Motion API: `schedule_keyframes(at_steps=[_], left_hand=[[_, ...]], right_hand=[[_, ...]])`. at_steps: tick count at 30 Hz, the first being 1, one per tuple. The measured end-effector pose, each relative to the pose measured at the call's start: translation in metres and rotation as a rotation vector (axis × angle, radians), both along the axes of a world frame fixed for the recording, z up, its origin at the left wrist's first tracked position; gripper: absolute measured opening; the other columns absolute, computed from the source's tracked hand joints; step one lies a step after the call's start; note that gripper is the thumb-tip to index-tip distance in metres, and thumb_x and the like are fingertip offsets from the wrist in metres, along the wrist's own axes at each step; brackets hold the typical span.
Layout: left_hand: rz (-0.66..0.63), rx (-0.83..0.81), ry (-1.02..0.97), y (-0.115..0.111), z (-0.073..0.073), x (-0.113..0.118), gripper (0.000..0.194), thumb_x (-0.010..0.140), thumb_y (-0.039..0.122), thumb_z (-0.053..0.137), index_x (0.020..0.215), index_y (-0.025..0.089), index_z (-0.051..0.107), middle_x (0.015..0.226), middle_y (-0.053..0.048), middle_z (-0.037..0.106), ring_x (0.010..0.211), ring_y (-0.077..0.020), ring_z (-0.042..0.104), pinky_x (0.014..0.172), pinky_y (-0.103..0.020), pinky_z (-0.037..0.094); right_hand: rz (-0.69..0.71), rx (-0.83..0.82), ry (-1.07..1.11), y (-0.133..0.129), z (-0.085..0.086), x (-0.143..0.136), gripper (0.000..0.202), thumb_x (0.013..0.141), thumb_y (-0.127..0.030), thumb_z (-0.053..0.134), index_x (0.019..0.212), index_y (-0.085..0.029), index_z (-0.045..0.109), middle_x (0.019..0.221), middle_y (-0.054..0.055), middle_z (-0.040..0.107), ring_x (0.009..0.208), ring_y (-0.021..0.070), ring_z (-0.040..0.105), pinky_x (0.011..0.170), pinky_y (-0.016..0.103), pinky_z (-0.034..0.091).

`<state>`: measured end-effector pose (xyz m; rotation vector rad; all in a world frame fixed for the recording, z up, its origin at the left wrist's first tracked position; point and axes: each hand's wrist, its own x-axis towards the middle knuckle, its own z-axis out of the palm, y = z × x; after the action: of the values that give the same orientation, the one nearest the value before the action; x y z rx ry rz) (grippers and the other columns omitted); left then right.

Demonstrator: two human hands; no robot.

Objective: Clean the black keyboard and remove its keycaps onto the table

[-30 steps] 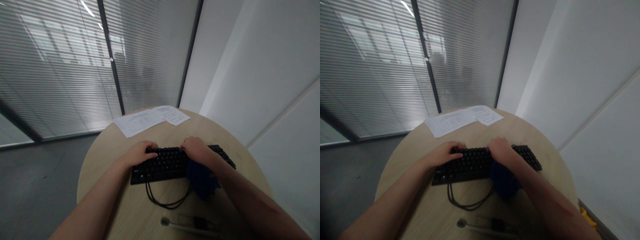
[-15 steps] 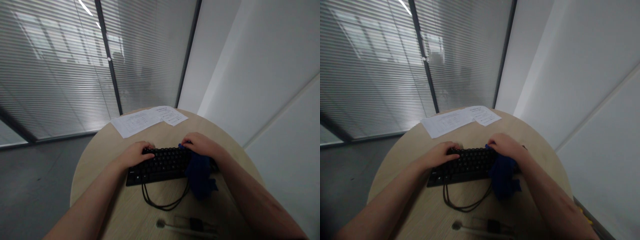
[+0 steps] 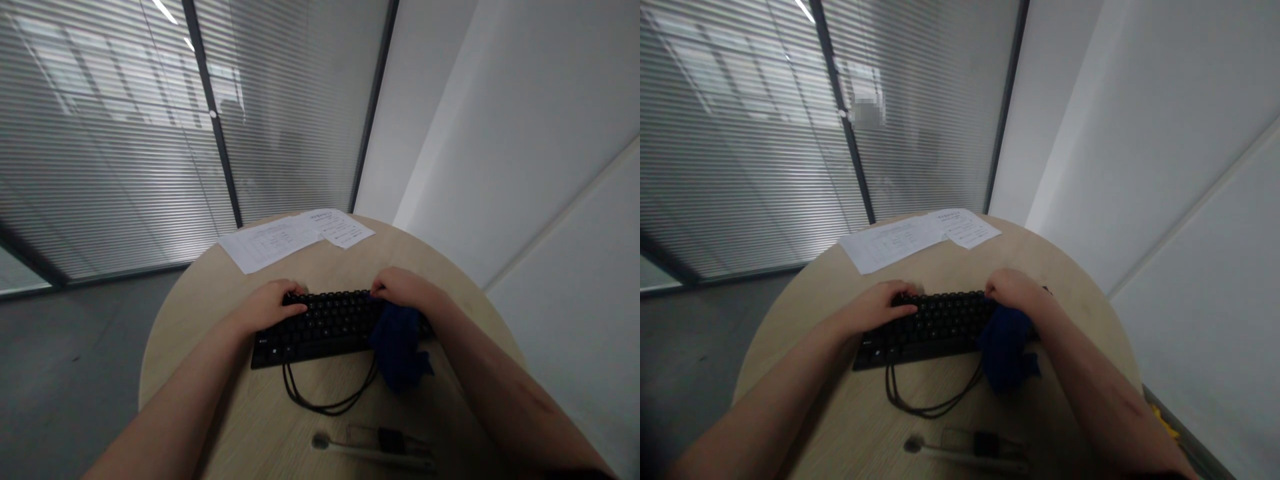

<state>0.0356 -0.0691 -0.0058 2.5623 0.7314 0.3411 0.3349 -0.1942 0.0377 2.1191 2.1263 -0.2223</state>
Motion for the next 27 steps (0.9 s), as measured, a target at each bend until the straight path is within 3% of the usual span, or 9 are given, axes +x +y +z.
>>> schedule_keyframes(at_steps=[7, 10, 13, 16, 19, 23, 27], left_hand=[[0.006, -0.002, -0.012, 0.001, -0.002, -0.001, 0.031, 0.084, 0.043, 0.063, 0.105, 0.021, 0.070, 0.106, -0.007, 0.073, 0.100, -0.0255, 0.065, 0.090, -0.039, 0.048], [0.009, 0.009, -0.023, 0.002, -0.004, -0.001, 0.031, 0.084, 0.044, 0.064, 0.105, 0.023, 0.071, 0.106, -0.006, 0.073, 0.100, -0.0259, 0.065, 0.091, -0.039, 0.048], [0.000, 0.013, -0.033, 0.004, -0.005, -0.001, 0.031, 0.084, 0.045, 0.064, 0.104, 0.023, 0.071, 0.105, -0.006, 0.073, 0.099, -0.0258, 0.066, 0.090, -0.039, 0.048], [0.003, 0.005, -0.021, 0.004, -0.004, 0.000, 0.032, 0.084, 0.045, 0.063, 0.105, 0.022, 0.070, 0.105, -0.007, 0.073, 0.099, -0.0260, 0.066, 0.089, -0.038, 0.048], [0.011, 0.014, -0.003, 0.003, -0.003, 0.000, 0.033, 0.085, 0.046, 0.062, 0.105, 0.021, 0.070, 0.106, -0.007, 0.073, 0.099, -0.0262, 0.066, 0.089, -0.038, 0.048], [0.000, 0.021, -0.013, 0.003, -0.002, 0.000, 0.032, 0.084, 0.046, 0.062, 0.104, 0.021, 0.070, 0.105, -0.007, 0.073, 0.099, -0.0255, 0.066, 0.090, -0.038, 0.048], [0.009, 0.026, -0.006, 0.003, -0.002, 0.000, 0.031, 0.083, 0.046, 0.063, 0.101, 0.022, 0.069, 0.102, -0.006, 0.073, 0.096, -0.0247, 0.066, 0.087, -0.037, 0.048]], right_hand=[[-0.111, -0.062, -0.065, -0.006, 0.011, 0.026, 0.021, 0.080, -0.017, 0.063, 0.087, -0.019, 0.083, 0.086, 0.008, 0.079, 0.077, 0.0207, 0.069, 0.065, 0.027, 0.044], [-0.113, -0.055, -0.018, -0.009, 0.022, 0.038, 0.022, 0.084, -0.021, 0.061, 0.085, -0.018, 0.082, 0.081, 0.008, 0.078, 0.072, 0.0200, 0.066, 0.065, 0.028, 0.044], [-0.041, 0.078, 0.108, -0.009, 0.028, 0.036, 0.026, 0.092, -0.029, 0.057, 0.094, -0.019, 0.082, 0.093, 0.007, 0.079, 0.081, 0.0209, 0.068, 0.074, 0.028, 0.047], [0.123, 0.203, 0.214, -0.004, 0.022, 0.015, 0.027, 0.096, -0.031, 0.056, 0.103, -0.021, 0.080, 0.107, 0.006, 0.078, 0.098, 0.0207, 0.068, 0.089, 0.028, 0.047], [0.213, 0.194, 0.180, 0.003, 0.006, -0.005, 0.026, 0.095, -0.025, 0.057, 0.107, -0.020, 0.079, 0.106, 0.007, 0.078, 0.101, 0.0203, 0.068, 0.092, 0.028, 0.046], [0.186, 0.078, 0.098, 0.008, -0.007, -0.002, 0.025, 0.090, -0.020, 0.062, 0.105, -0.022, 0.081, 0.104, 0.007, 0.079, 0.100, 0.0212, 0.069, 0.088, 0.029, 0.048], [0.073, -0.019, 0.077, 0.006, -0.006, 0.018, 0.025, 0.085, -0.017, 0.064, 0.101, -0.023, 0.082, 0.102, 0.005, 0.080, 0.094, 0.0212, 0.072, 0.083, 0.027, 0.049]])
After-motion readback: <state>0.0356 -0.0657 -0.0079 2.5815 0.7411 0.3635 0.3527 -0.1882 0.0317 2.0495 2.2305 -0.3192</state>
